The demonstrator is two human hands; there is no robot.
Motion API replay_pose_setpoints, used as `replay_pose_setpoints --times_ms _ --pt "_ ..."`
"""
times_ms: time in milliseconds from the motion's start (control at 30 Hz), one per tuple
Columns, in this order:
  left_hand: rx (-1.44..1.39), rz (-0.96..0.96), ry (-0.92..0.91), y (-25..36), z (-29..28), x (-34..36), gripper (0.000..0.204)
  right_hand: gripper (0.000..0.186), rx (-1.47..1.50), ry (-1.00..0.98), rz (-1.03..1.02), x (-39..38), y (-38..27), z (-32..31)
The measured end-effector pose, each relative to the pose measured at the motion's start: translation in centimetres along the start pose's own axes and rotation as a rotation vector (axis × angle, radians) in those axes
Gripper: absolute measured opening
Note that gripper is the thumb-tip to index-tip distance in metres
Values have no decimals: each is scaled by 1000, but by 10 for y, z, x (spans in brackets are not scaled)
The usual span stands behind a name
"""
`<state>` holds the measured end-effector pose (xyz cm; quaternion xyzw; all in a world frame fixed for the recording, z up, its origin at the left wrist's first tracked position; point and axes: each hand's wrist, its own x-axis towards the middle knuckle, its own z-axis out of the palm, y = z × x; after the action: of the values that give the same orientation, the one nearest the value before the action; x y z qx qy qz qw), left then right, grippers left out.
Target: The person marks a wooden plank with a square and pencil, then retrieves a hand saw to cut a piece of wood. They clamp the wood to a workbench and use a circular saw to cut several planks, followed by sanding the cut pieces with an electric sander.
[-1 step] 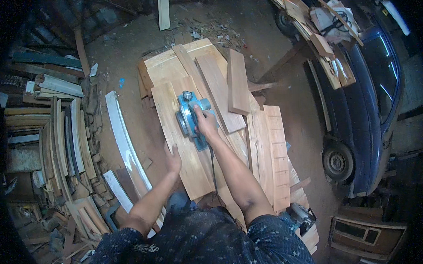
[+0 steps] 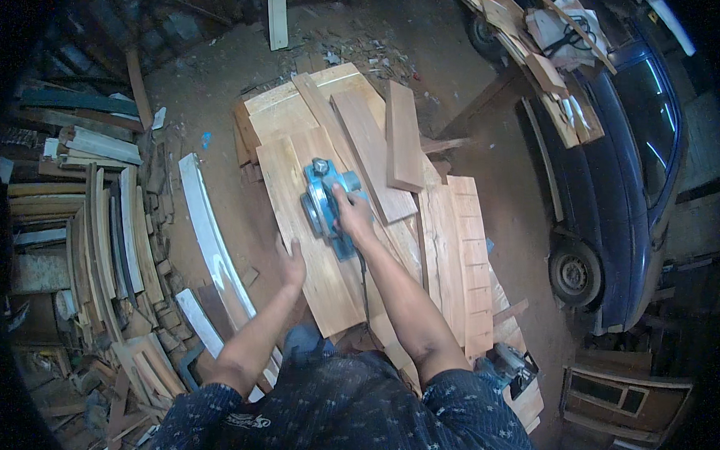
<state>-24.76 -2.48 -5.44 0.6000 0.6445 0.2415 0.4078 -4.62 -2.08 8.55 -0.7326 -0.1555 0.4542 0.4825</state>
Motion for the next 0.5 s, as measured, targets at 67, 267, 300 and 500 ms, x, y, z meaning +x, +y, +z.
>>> replay_pose_setpoints --times_ms 67,267,300,500 --pt "3 -17 15 6 2 25 79 53 4 7 13 -35 23 -18" --pt "-26 -57 -42 32 0 65 94 49 49 26 24 -149 91 -81" --pt "-23 -43 -28 31 1 66 94 48 55 28 32 -173 93 -90" --pt "4 -47 0 47 -2 57 96 42 -11 87 -24 -275 175 -155"
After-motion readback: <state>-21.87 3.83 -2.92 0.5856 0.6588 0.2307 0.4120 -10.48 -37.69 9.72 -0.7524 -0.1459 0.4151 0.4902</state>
